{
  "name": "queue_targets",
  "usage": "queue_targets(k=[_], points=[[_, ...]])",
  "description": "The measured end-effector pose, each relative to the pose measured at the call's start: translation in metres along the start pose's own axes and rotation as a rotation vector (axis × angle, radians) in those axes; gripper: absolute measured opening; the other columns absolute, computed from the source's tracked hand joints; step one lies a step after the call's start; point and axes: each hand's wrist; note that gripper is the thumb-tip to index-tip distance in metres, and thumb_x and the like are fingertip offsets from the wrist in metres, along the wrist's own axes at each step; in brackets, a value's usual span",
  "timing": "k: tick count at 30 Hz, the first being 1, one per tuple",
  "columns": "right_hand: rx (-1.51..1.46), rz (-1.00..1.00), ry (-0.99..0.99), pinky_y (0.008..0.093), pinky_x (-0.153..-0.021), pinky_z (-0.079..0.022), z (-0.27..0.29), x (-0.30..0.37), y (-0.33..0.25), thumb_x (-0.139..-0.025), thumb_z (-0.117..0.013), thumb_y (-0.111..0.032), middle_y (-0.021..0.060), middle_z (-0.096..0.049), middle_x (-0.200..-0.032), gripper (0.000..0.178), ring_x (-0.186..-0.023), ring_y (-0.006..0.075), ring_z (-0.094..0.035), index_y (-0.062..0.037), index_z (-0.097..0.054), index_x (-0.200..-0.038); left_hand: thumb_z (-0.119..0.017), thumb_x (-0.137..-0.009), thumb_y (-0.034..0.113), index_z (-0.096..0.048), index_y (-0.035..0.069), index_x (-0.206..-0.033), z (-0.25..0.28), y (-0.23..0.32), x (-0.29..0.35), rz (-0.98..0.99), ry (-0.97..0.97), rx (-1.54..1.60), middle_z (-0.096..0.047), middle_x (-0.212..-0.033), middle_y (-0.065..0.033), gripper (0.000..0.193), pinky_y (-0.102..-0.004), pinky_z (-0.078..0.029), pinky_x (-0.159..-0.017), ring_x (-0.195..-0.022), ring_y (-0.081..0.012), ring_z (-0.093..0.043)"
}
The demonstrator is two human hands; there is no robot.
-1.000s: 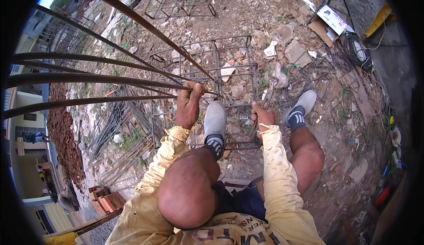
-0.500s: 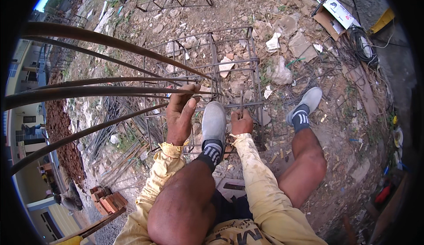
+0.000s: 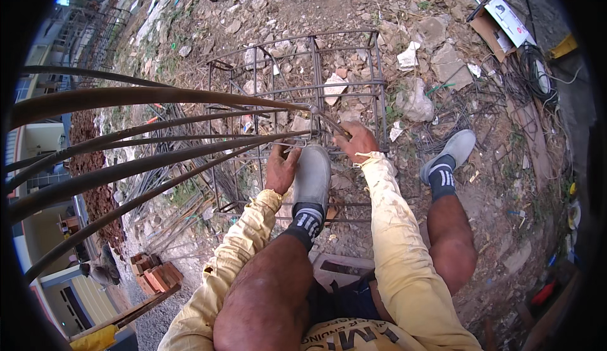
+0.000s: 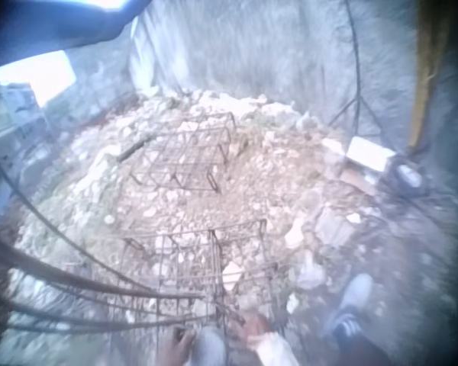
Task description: The person sits on the ground and assembles a rebar cage by inserting vertical bars into a horizontal grid and securing them with wire ties. The person repeatedly bends, twists, and tightens wire ties to fasten the bars together.
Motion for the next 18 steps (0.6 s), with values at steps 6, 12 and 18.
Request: queue_targets(k=[6, 12, 18], points=[[-0.065, 0.026, -0.086, 0.0431, -0.078, -0.047, 0.009, -0.02, -0.007, -0.074, -0.069, -0.024, 0.0183, -0.062, -0.091, 0.028, -0.087, 0.0369, -0.06, -0.0059, -0.065, -0.095, -0.062, -0.09, 0.021, -0.046, 0.007, -0.134, -0.005, 0.008, -0.006, 0.14, -0.016, 0.274, -0.06, -0.105, -0.0059, 0.049, -0.023, -0.048, -0.063, -0.085, -0.0108, -0.06], [-0.173, -0.03, -0.122, 0.04, -0.078, -0.047, -0.005, -0.022, 0.003, -0.073, -0.07, -0.027, 0.0174, -0.062, -0.088, 0.028, -0.084, 0.0339, -0.061, -0.0051, -0.065, -0.09, -0.06, -0.092, 0.023, -0.053, 0.006, -0.126, -0.01, 0.006, 0.0, 0.096, 0.073, 0.323, -0.062, -0.094, -0.0025, 0.039, -0.0205, -0.045, -0.058, -0.077, -0.0099, -0.061], [-0.236, -0.137, -0.052, 0.0387, -0.075, -0.047, -0.02, -0.023, -0.007, -0.075, -0.069, -0.028, 0.0183, -0.064, -0.086, 0.029, -0.082, 0.0318, -0.063, -0.0033, -0.066, -0.088, -0.06, -0.091, 0.024, -0.055, 0.007, -0.117, -0.004, -0.019, 0.001, 0.115, 0.081, 0.429, -0.061, -0.097, -0.0031, 0.032, -0.0234, -0.048, -0.062, -0.08, -0.0132, -0.061]])
Point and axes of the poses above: each hand's wrist, its own x-axis away from the middle knuckle, its own z-axis out of the back of the hand, y = z × x
